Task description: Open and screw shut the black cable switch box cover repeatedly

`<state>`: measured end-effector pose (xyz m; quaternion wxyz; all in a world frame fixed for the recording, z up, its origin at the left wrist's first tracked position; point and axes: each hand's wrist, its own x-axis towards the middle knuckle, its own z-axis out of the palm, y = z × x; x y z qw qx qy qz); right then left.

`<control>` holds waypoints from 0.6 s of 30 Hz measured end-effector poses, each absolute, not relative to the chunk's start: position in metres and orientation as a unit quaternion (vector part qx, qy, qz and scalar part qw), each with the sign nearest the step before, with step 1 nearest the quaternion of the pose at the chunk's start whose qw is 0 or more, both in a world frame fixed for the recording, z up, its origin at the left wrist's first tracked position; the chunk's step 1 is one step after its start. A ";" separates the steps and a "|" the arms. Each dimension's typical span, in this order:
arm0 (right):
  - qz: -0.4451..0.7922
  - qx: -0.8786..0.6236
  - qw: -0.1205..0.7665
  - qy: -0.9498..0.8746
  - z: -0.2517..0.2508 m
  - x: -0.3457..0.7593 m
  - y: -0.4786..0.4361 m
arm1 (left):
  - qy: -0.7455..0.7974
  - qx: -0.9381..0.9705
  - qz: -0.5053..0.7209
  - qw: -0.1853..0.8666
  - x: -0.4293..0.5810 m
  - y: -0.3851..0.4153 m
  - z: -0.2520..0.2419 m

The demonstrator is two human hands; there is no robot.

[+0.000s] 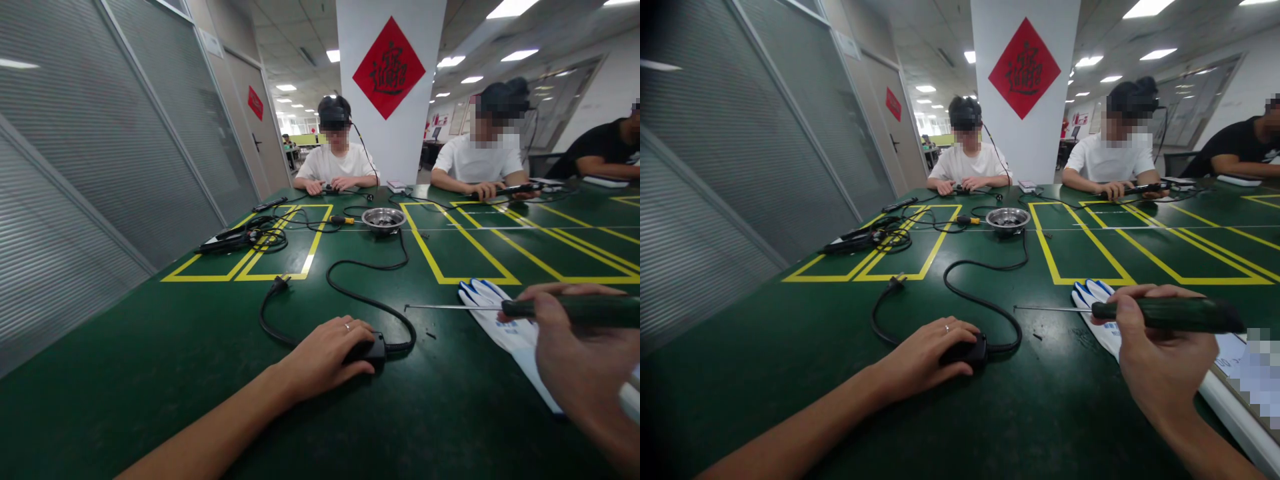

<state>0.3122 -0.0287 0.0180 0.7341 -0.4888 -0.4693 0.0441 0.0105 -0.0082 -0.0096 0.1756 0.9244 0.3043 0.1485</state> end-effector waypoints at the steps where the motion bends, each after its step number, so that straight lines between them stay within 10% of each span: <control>1: 0.063 -0.487 0.742 -0.456 0.019 0.312 -0.029 | 0.303 0.925 0.149 0.176 0.010 -0.008 -0.010; 18: 0.256 -0.456 0.765 -0.376 0.010 0.303 -0.035 | 0.292 0.929 0.150 0.169 0.009 -0.006 -0.012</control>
